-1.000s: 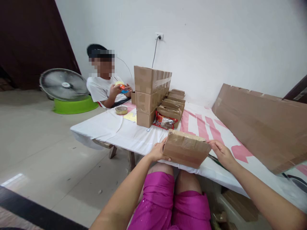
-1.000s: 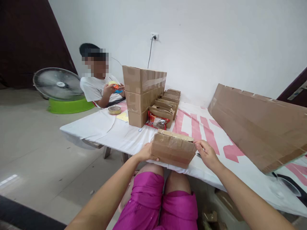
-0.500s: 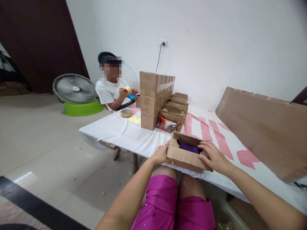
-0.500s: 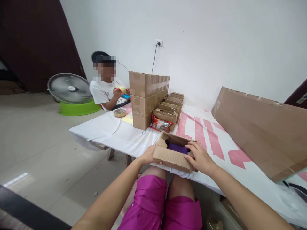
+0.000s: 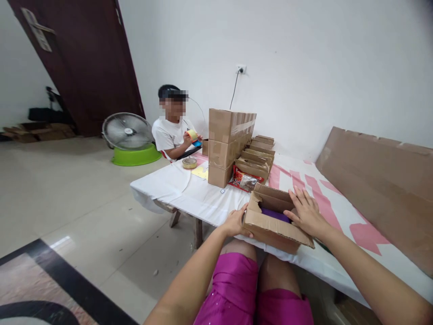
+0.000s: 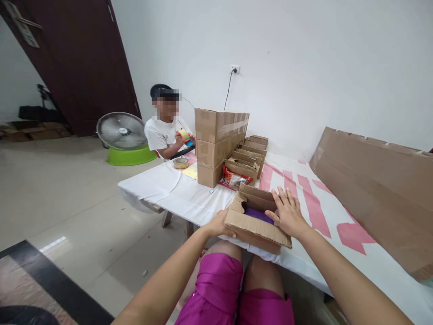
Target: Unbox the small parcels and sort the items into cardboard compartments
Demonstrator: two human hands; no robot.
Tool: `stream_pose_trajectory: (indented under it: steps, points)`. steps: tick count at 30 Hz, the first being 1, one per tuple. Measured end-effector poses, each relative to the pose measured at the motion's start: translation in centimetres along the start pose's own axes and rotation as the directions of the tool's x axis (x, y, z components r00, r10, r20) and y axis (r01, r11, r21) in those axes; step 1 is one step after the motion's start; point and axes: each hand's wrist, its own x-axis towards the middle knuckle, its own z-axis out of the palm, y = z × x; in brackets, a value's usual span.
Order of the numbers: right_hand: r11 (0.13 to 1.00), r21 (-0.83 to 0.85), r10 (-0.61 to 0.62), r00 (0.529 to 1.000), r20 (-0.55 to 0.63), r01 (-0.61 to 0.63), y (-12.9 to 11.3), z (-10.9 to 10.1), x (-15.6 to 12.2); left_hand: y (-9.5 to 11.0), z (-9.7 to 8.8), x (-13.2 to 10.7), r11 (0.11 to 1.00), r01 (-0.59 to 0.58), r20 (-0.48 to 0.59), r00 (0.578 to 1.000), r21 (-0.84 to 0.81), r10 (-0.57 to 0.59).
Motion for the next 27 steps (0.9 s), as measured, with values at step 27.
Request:
stream_pose_trajectory:
  steps: [27]
  points:
    - [0.988, 0.105, -0.119, 0.990, 0.073, 0.111, -0.4, -0.1, 2.5, -0.8, 0.3, 0.0, 1.000, -0.003, 0.018, 1.000, 0.016, 0.002]
